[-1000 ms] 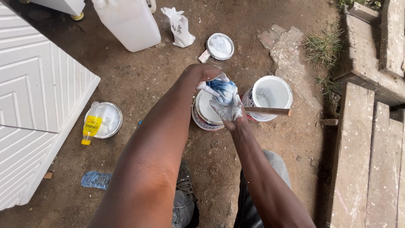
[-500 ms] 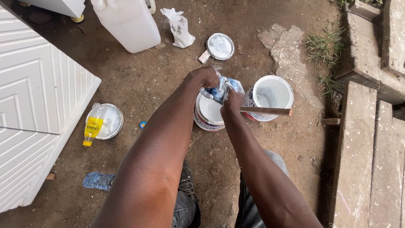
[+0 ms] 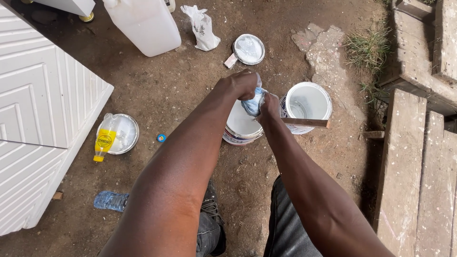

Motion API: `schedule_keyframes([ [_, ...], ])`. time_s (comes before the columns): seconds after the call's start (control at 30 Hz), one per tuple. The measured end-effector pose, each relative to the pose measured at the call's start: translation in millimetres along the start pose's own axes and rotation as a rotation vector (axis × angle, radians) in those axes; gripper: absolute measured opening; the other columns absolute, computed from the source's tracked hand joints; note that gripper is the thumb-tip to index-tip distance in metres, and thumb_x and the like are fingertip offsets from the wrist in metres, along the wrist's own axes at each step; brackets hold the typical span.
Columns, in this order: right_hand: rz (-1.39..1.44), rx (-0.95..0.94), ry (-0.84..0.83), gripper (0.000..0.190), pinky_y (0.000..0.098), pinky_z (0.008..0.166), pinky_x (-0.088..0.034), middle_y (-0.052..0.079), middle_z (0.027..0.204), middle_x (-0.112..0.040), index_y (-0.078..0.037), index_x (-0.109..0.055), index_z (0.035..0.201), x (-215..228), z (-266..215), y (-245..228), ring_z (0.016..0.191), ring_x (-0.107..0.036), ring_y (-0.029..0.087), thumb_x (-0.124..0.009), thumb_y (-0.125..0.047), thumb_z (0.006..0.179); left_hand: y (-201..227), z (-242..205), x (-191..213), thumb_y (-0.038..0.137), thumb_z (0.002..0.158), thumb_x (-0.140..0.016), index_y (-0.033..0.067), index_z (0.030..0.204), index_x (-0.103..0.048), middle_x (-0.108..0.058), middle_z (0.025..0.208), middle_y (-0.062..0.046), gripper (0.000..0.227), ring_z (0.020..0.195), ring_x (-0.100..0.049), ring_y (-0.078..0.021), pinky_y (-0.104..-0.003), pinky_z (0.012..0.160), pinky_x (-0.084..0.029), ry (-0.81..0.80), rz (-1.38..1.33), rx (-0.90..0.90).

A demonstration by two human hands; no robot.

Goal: Stirring white paint in a bucket with a wooden stick and adding water from a plastic bottle to thin it.

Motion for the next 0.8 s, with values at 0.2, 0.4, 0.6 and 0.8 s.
schedule_keyframes([
  [0.2, 0.450, -0.361, -0.061, 0.032, 0.0473, 0.083, -0.048, 0.014, 0.081, -0.066, 0.001, -0.073, 0.099, 25, -44, -76, 0.087, -0.068, 0.028, -0.076, -0.026, 0.082, -17, -20, -6, 0.001, 0.075, -0.065, -0.0067, 0.098, -0.078, -0.074, 0.101, -0.028, 0.028, 0.095, -0.074, -0.0434, -0.043, 0.074, -0.061, 0.123, 0.003, -0.114],
  [0.4, -0.104, 0.087, -0.254, 0.027, 0.0415, 0.073, -0.056, 0.011, 0.080, -0.075, -0.018, -0.081, 0.098, 105, -97, -156, 0.086, -0.074, 0.039, -0.071, -0.012, 0.073, -68, 22, -32, 0.005, 0.075, -0.068, -0.0058, 0.091, -0.078, -0.075, 0.099, -0.026, 0.021, 0.100, -0.074, -0.0411, -0.049, 0.078, -0.063, 0.111, 0.009, -0.037],
  [0.6, 0.164, 0.157, -0.251, 0.019, 0.0388, 0.073, -0.057, 0.012, 0.083, -0.076, -0.014, -0.081, 0.097, 154, -116, -190, 0.077, -0.076, 0.030, -0.074, -0.009, 0.081, -94, 60, -35, 0.016, 0.086, -0.063, -0.0117, 0.108, -0.073, -0.072, 0.112, -0.031, 0.037, 0.110, -0.070, -0.0439, -0.051, 0.087, -0.058, 0.054, -0.044, 0.072],
  [0.8, 0.681, 0.017, -0.452, 0.019, 0.0305, 0.073, -0.066, 0.021, 0.092, -0.075, 0.008, -0.070, 0.102, 168, -118, -199, 0.080, -0.076, 0.022, -0.075, -0.003, 0.088, -59, -30, 9, 0.016, 0.082, -0.064, -0.0092, 0.109, -0.075, -0.072, 0.112, -0.032, 0.039, 0.111, -0.069, -0.0459, -0.053, 0.090, -0.058, 0.039, -0.041, 0.109],
])
Point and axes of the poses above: each hand's wrist, its own z-axis towards the middle knuckle, its own x-axis out of the back of the hand, y = z × x, the point moved 3 cm from there along z, towards the middle knuckle
